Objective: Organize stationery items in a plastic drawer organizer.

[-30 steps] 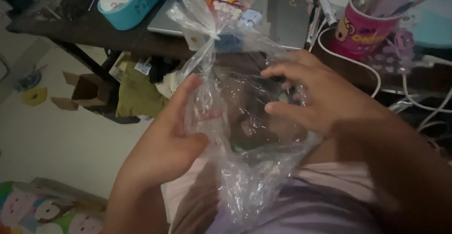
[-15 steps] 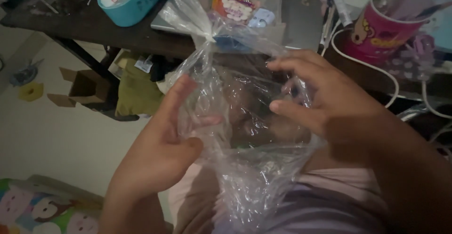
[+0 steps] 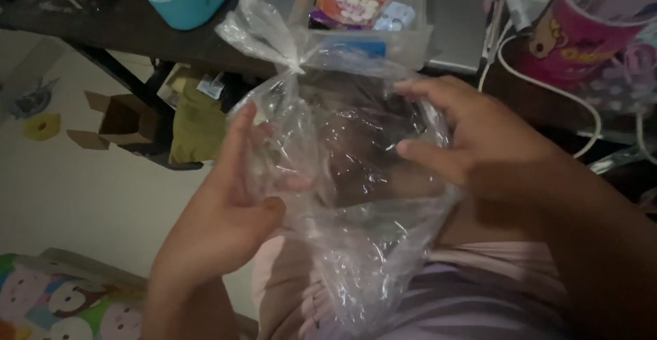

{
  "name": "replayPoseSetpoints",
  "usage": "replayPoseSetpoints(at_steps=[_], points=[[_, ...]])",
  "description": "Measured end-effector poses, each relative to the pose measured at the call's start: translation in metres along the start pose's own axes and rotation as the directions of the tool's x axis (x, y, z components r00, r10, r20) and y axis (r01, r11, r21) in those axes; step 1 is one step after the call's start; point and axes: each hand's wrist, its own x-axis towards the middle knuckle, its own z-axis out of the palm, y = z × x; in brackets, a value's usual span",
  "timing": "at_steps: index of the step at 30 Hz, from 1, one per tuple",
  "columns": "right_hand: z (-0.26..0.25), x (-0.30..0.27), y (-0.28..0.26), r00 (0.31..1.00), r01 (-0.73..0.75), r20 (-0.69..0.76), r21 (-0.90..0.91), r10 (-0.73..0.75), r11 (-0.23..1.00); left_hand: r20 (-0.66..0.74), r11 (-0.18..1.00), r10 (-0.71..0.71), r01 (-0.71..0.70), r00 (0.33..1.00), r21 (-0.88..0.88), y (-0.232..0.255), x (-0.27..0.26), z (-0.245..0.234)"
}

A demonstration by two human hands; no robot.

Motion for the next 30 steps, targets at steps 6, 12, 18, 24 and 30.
replayPoseSetpoints(at_steps=[6,12,18,24,30], points=[[0.006,0.008,0.014,0.994,-0.081,0.068,-0.087,0.087,0.993,-0.123,0.979,-0.2,0.202,0.972,0.008,-0.002,-0.001,-0.002],[0.02,0.025,0.063,0.91,0.401,-0.025,-0.204,-0.414,0.893,-0.163,0.984,-0.179,0.179,0.97,-0.011,-0.006,0.002,-0.001],[0.013,0.014,0.014,0.989,0.144,-0.004,-0.14,-0.146,0.98,-0.149,0.962,-0.205,0.171,0.967,-0.211,-0.013,0.005,-0.002],[0.018,0.013,0.019,0.955,0.278,-0.077,-0.12,-0.288,0.953,-0.15,0.974,-0.15,0.12,0.977,-0.193,-0.027,0.005,-0.005],[0.012,0.023,-0.002,0.948,0.263,-0.127,-0.203,-0.292,0.943,-0.096,0.936,-0.144,0.104,0.985,-0.337,-0.029,0.001,-0.009]])
